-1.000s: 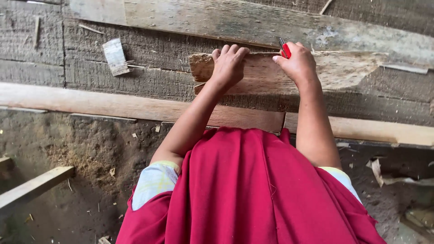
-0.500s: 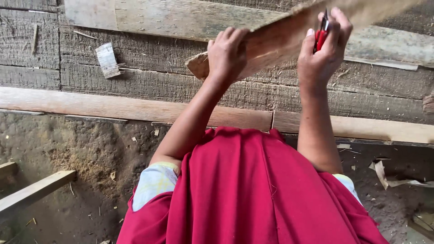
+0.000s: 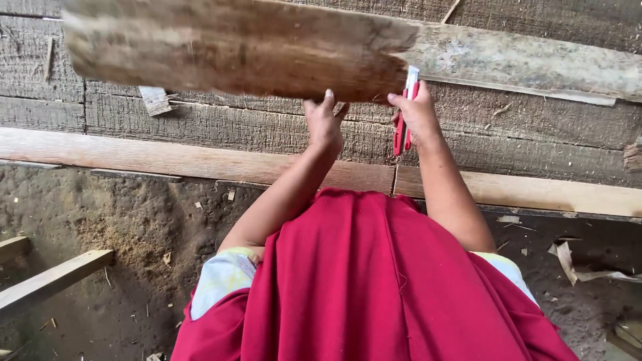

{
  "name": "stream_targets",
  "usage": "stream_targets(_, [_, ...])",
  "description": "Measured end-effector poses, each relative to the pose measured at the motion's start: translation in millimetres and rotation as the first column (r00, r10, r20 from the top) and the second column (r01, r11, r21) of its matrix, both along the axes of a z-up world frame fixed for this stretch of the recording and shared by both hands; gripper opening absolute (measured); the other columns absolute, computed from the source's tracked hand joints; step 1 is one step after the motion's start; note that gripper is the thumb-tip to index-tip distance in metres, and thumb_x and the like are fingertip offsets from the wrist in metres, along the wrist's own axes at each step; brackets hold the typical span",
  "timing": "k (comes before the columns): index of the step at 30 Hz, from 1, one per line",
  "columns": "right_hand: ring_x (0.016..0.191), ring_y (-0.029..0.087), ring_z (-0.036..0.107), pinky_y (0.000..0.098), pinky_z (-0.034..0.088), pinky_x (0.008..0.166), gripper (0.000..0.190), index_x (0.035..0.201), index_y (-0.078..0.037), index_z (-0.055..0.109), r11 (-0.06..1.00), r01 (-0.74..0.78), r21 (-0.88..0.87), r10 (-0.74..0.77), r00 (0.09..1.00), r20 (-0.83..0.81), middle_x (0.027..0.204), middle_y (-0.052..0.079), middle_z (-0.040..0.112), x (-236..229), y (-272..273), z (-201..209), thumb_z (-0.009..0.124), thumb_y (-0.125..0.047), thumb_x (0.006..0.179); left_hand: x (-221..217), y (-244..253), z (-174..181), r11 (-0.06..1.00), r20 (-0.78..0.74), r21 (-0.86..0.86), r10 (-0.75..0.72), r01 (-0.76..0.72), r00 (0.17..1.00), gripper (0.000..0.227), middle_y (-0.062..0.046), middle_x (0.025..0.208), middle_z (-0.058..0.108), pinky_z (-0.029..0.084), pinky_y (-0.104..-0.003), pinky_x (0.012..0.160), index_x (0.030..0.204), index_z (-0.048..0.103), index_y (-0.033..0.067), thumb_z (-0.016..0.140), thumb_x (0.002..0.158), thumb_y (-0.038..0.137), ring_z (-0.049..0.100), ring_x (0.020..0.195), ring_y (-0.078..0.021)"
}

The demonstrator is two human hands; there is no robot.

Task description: Trimming and fitting thin wooden veneer sheets onto a larger wooden board using a utility knife

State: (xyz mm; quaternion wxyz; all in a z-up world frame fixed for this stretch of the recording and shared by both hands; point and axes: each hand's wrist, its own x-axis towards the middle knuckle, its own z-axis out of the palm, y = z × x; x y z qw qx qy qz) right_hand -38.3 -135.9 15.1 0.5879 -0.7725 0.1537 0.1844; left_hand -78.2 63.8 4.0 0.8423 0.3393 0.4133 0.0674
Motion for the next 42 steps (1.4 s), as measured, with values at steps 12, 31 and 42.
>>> stream_targets(12, [0.055,0.024,0.068,0.0386,0.057,0.047,0.053,0.126,0.004,0.054,0.957,-0.259,-0.128,0.212,0.93,-0.301,0.09,0.017,0.064,-29,-25,-74,0.076,-0.013,0.08,-47,25,32,0.399,-0.185,-0.386,-0.917,0.832,0.354,0.027,0.006,0.093,0.074,0.045,-0.024,0.06,0.106,0.066,0.0173,0.054,0.097,0.04,0.066,0.07,-0.007])
stream_targets(31, [0.077,0.042,0.072,0.0494,0.059,0.066,0.021,0.117,-0.01,0.052,0.815,-0.231,-0.531,0.157,0.971,-0.181,0.091,0.025,0.065,-23,38,-15,0.045,-0.025,0.105,17,35,-13,-0.677,-0.839,0.492,-0.537,0.547,0.089,0.111,-0.015,0.171,-0.008,-0.004,-0.074,0.117,0.167,0.007,0.0246,0.071,0.086,0.065,-0.016,0.153,-0.0477])
stream_targets(42, [0.094,0.046,0.072,0.0555,0.057,0.079,0.022,0.121,-0.01,0.048,0.693,-0.116,-0.712,0.056,0.993,-0.107,0.097,0.029,0.07,28,55,8,0.046,-0.022,0.102,43,38,-73,-0.576,-0.732,0.675,-0.6,0.461,0.323,0.117,-0.013,0.147,0.034,0.023,-0.059,0.111,0.154,0.031,0.0105,0.09,0.065,0.059,0.026,0.138,-0.0377])
